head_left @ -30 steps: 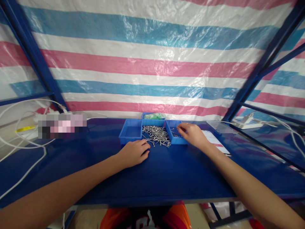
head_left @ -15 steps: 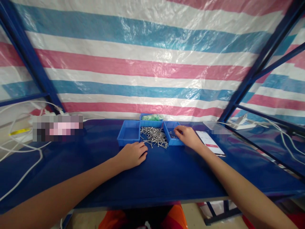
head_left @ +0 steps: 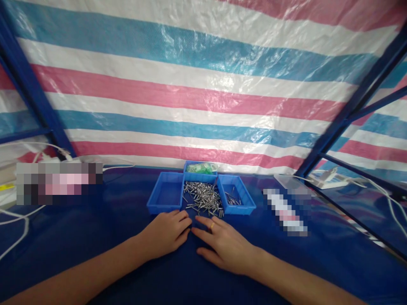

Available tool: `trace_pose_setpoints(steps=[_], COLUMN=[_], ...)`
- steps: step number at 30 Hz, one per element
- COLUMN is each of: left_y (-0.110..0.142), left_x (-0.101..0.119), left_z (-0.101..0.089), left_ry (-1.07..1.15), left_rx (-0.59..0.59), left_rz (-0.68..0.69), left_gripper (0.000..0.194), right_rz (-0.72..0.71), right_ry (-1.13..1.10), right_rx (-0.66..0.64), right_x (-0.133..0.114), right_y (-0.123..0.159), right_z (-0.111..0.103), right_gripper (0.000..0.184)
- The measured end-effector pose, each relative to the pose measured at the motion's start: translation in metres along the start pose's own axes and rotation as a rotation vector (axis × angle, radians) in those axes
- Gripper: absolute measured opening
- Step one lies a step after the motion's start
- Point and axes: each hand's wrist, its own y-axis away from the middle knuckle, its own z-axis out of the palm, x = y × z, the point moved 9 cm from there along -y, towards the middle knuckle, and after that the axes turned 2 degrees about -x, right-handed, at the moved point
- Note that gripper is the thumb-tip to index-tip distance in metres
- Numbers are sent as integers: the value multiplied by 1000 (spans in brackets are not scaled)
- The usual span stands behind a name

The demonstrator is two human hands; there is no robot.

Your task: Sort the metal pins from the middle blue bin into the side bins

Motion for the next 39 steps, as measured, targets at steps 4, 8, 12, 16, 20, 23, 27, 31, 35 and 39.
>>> trace_pose_setpoints(steps=[4, 8, 12, 16, 20, 23, 27, 31, 35, 39], left_y=[0, 0, 1, 2, 2, 2, -1, -3, -4, -6], left_x=[-1, -1, 2, 5, 5, 4, 3, 1, -1, 0], left_z=[0, -1, -1, -3, -4, -4, -6, -6, -3, 2], left_ry=[31, 57, 48, 26, 22, 16, 48, 40, 13, 7], left_rx=[18, 35, -7, -33, -27, -17, -13, -12, -2, -9], left_rz=[10, 1, 7, 28, 25, 26, 11, -17, -29, -3], left_gripper=[16, 17, 17, 17, 17, 16, 15, 14, 14, 16], right_rz=[50, 78, 83, 66, 33, 65, 107, 127, 86, 64], right_ry=[26, 32, 65, 43, -4, -21, -39, -36, -43, -64], right_rx=[-36, 33, 51, 89, 141, 166, 190, 209, 193, 199], right_x=[4, 10, 9, 7, 5, 10, 17, 18, 15, 15], right_y=[-6, -5, -2, -2, -3, -1, 0, -1, -3, -3], right_z=[13, 8, 11, 12, 7, 5, 5, 1, 1, -1], right_gripper=[47, 40, 38, 36, 31, 29, 27, 28, 27, 25])
